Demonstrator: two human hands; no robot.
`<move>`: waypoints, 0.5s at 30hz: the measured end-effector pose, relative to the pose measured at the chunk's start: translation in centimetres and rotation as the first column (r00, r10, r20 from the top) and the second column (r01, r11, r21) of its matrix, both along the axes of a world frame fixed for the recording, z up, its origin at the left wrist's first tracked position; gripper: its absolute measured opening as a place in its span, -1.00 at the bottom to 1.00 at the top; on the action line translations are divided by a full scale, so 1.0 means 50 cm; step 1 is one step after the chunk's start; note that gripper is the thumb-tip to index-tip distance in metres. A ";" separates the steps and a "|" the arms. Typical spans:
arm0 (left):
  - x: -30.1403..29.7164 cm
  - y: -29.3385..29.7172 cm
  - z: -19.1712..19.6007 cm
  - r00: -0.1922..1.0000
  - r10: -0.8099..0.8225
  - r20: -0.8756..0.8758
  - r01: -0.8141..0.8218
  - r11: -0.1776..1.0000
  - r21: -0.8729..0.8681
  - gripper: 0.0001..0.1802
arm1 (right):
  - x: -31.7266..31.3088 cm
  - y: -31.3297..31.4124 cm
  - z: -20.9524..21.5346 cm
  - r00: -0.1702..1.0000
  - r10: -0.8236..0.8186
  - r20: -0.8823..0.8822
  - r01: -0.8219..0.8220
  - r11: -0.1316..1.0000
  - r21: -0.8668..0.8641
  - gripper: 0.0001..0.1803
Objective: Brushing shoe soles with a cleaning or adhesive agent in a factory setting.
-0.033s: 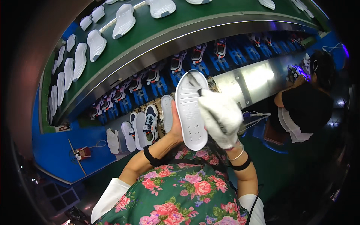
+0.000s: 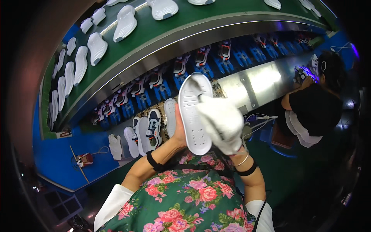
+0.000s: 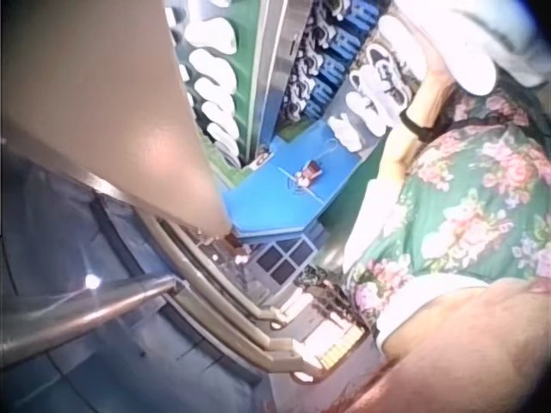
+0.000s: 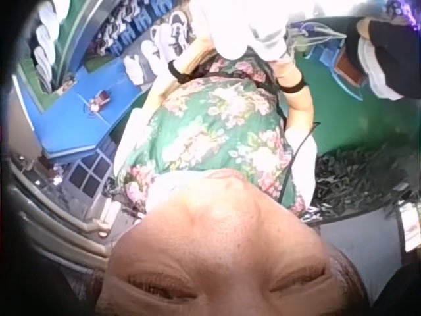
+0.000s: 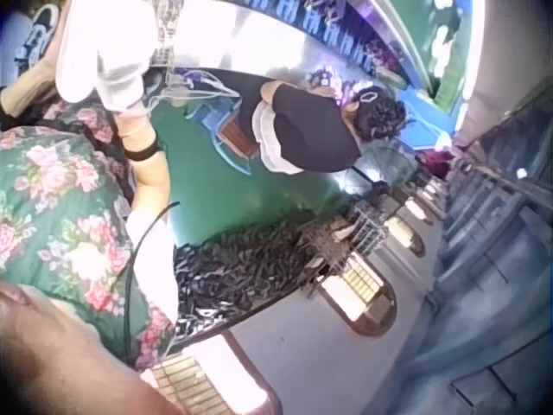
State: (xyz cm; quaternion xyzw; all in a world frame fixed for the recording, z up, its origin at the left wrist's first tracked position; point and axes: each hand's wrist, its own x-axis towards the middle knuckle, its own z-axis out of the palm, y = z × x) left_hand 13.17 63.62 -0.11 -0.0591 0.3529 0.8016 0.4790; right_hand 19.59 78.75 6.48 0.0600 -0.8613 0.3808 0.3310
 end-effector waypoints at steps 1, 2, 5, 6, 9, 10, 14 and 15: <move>-0.004 -0.004 -0.013 0.999 -0.029 -0.025 0.030 1.000 0.008 0.14 | 0.003 -0.007 -0.018 0.994 0.112 -0.003 -0.112 0.994 0.010 -0.59; -0.008 -0.014 -0.028 0.997 -0.061 -0.049 0.062 0.998 0.018 0.12 | 0.008 -0.022 -0.016 0.990 0.131 0.047 -0.133 0.990 0.042 -0.62; -0.015 -0.028 -0.049 0.999 0.028 0.034 -0.033 0.989 0.147 0.12 | 0.004 -0.016 -0.009 0.973 0.231 -0.007 -0.223 0.932 -0.286 -0.73; -0.021 -0.029 -0.052 0.990 0.059 0.129 -0.107 0.909 0.402 0.12 | 0.003 -0.006 -0.012 0.978 0.208 -0.004 -0.193 0.901 -0.389 -0.76; -0.036 -0.022 -0.053 0.987 -0.158 0.008 0.135 0.869 0.476 0.09 | -0.008 0.028 -0.011 0.994 0.010 -0.110 -0.031 0.981 -0.191 -0.73; -0.031 -0.024 -0.047 0.995 -0.060 0.084 0.033 0.955 0.293 0.08 | -0.005 0.022 -0.016 0.992 0.038 -0.118 -0.048 0.995 -0.083 -0.68; -0.046 -0.030 -0.075 0.971 0.030 0.236 -0.065 0.987 0.145 0.06 | 0.021 -0.023 -0.044 0.976 0.213 -0.037 -0.215 0.975 -0.055 -0.70; -0.051 -0.034 -0.078 0.988 0.001 0.153 -0.041 0.965 0.257 0.05 | 0.023 -0.016 -0.036 0.965 0.261 -0.022 -0.260 0.943 -0.206 -0.72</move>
